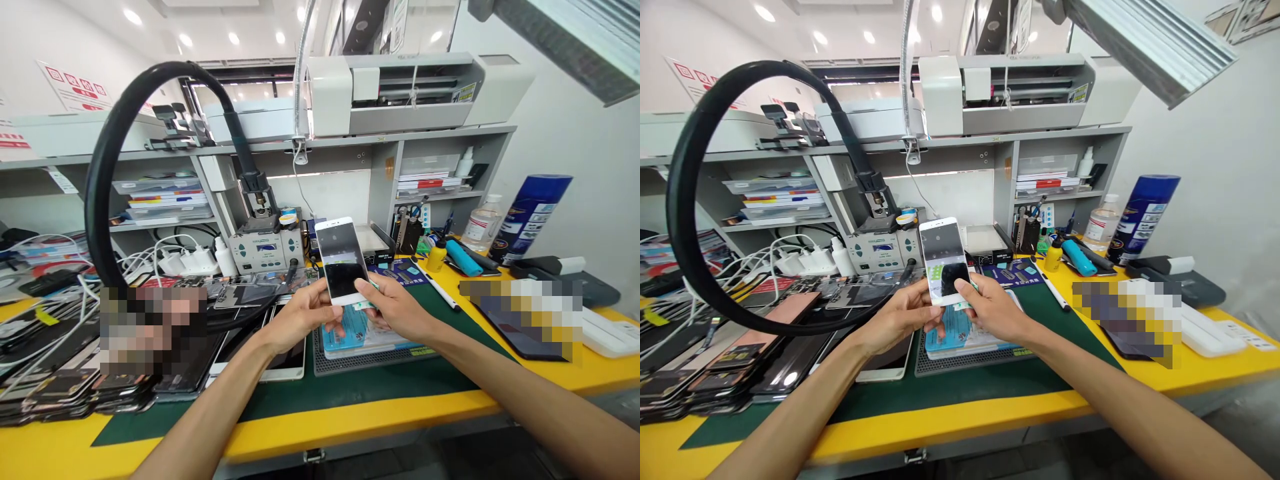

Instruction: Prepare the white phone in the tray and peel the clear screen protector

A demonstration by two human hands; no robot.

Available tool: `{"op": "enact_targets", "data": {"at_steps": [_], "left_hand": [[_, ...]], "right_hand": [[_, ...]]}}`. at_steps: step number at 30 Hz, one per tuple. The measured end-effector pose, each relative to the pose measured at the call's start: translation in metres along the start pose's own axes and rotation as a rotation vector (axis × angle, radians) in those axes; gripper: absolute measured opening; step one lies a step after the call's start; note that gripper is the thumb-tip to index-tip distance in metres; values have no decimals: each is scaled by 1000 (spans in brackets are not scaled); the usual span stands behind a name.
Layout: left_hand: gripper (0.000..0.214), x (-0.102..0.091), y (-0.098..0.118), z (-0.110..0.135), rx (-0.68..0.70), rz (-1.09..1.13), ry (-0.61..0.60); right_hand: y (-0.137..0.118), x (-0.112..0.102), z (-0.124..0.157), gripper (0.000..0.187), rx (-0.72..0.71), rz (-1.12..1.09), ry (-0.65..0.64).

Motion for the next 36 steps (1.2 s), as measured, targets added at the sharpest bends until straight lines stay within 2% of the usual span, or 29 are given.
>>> {"op": "enact_targets", "data": {"at_steps": [5,12,20,30,36], "left_hand": [[14,1,4,0,-26,89,42],[17,3,6,0,-62,59,96],[17,2,3,-2,-49,49,107],[16,-2,4,-1,8,192,22],[22,-2,4,-2,1,164,58]], "right_hand": [[4,-1,0,43,-45,-5,21],[7,-1,0,42,-46,17,34],[6,2,3,38,-169,182,89],[7,-2,1,41,-46,-45,18],[7,-3,1,42,-43,-68,12]]}}
Point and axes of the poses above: each hand's wrist, its own z-axis away from the middle knuckle, its own x-axis out of the palm, y = z × x, the point moved 1 cm from there along -z, towards the middle knuckle, and after that the axes turned 9 degrees about -z, right-handed, at the moved point
